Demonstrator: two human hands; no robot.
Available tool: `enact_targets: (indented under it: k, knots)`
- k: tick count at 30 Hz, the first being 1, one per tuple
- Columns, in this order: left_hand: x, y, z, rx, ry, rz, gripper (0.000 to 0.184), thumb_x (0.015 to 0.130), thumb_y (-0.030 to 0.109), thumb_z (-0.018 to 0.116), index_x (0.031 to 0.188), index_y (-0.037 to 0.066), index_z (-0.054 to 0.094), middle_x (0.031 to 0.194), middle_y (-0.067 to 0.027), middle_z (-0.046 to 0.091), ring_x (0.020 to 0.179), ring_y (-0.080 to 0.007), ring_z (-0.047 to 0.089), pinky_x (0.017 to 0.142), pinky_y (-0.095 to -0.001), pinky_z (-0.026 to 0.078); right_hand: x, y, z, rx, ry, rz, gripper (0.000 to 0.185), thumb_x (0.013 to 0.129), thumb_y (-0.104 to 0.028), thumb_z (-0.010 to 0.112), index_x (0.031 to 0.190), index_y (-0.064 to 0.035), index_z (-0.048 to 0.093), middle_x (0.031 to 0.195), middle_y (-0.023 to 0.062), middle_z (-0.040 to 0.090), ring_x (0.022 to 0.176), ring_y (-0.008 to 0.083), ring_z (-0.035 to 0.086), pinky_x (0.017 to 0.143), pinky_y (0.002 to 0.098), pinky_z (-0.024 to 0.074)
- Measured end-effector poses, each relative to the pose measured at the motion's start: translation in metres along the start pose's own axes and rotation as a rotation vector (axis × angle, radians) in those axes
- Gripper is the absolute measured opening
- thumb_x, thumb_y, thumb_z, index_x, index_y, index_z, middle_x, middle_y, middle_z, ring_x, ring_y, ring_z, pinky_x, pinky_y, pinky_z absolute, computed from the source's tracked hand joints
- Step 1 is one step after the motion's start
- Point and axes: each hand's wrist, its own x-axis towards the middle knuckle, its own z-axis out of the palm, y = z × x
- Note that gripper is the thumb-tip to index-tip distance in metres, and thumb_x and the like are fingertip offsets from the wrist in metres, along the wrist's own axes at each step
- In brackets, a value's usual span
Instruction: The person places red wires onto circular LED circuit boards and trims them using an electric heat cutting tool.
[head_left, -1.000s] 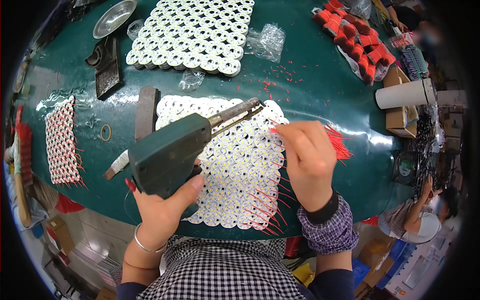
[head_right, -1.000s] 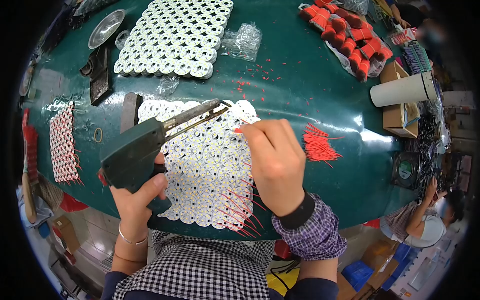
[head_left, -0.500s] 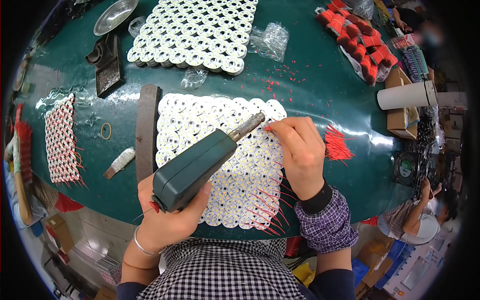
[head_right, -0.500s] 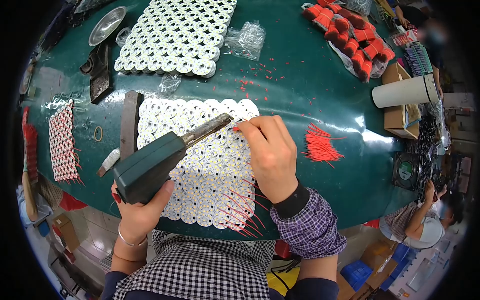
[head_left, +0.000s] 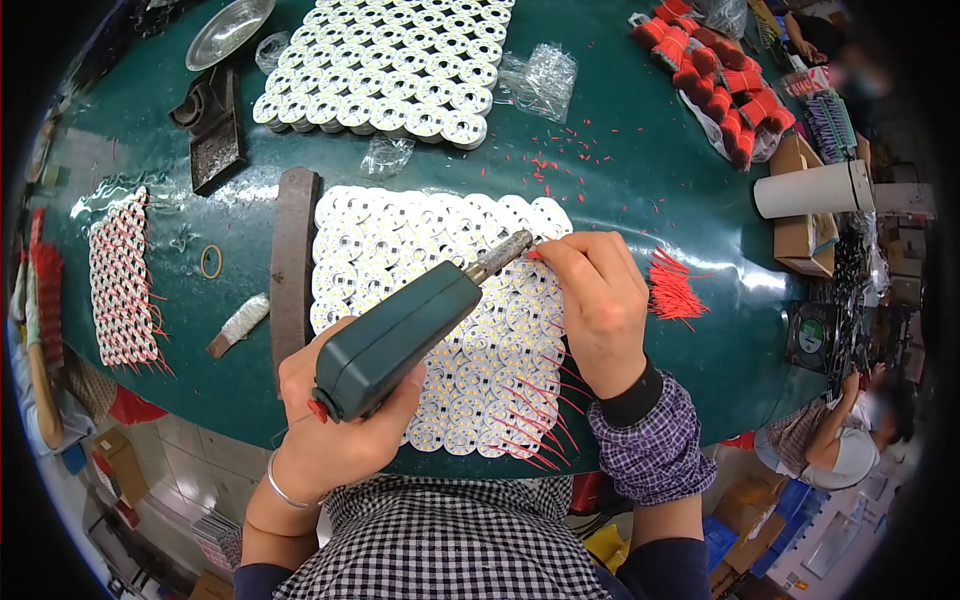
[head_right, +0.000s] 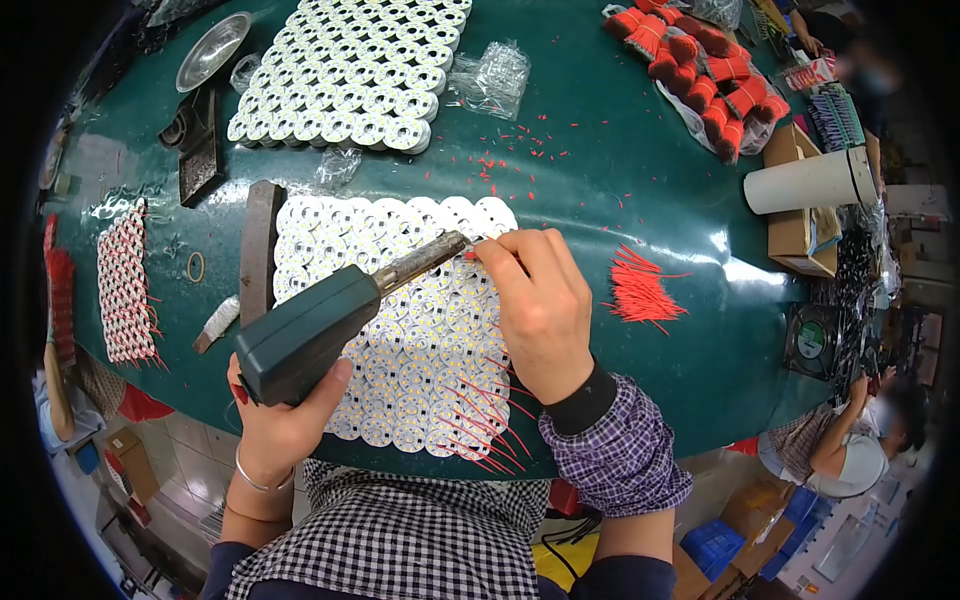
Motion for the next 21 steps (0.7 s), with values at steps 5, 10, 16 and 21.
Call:
enact_targets:
  k: [5, 10, 16, 21]
  knots:
    - [-0.007, -0.001, -0.002, -0.050, 0.040, -0.031, 0.022, 0.076, 0.002, 0.077, 0.097, 0.000, 0.073, 0.083, -0.0104, 0.069, 0.066, -0.0189, 0.066, 0.061, -0.0277, 0.051, 0.000, 0.000, 0.000, -0.005, -0.002, 0.005, 0.033, 0.068, 0.010, 0.066, 0.099, 0.0006, 0.068, 0.091, 0.0095, 0.062, 0.082, 0.0260, 0.061, 0.067, 0.0368, 0.0520]
    - [-0.021, 0.005, 0.001, -0.010, 0.199, -0.077, 0.024, 0.076, 0.005, 0.081, 0.099, 0.001, 0.075, 0.089, -0.0083, 0.071, 0.069, -0.0184, 0.067, 0.064, -0.0291, 0.052, 0.001, -0.005, -0.005, -0.018, 0.015, 0.007, 0.030, 0.068, 0.009, 0.068, 0.098, 0.0009, 0.069, 0.091, 0.0095, 0.062, 0.081, 0.0256, 0.061, 0.066, 0.0356, 0.0516]
    - [-0.031, -0.004, -0.014, 0.076, -0.013, -0.024, 0.053, 0.079, -0.006, 0.078, 0.129, -0.003, 0.060, 0.113, -0.0111, 0.069, 0.099, -0.0173, 0.067, 0.088, -0.0299, 0.053, -0.006, -0.018, -0.022, -0.062, 0.052, 0.003, 0.031, 0.069, 0.007, 0.069, 0.099, 0.0012, 0.071, 0.086, 0.0094, 0.063, 0.077, 0.0247, 0.061, 0.064, 0.0344, 0.0511]
    - [-0.022, 0.002, -0.004, 0.037, 0.107, 0.021, 0.022, 0.076, 0.006, 0.080, 0.097, 0.000, 0.074, 0.081, -0.0078, 0.072, 0.061, -0.0167, 0.066, 0.057, -0.0264, 0.051, -0.016, -0.014, -0.014, -0.015, 0.035, 0.024, 0.032, 0.069, 0.007, 0.070, 0.100, 0.0013, 0.070, 0.087, 0.0097, 0.063, 0.077, 0.0243, 0.062, 0.064, 0.0344, 0.0513]
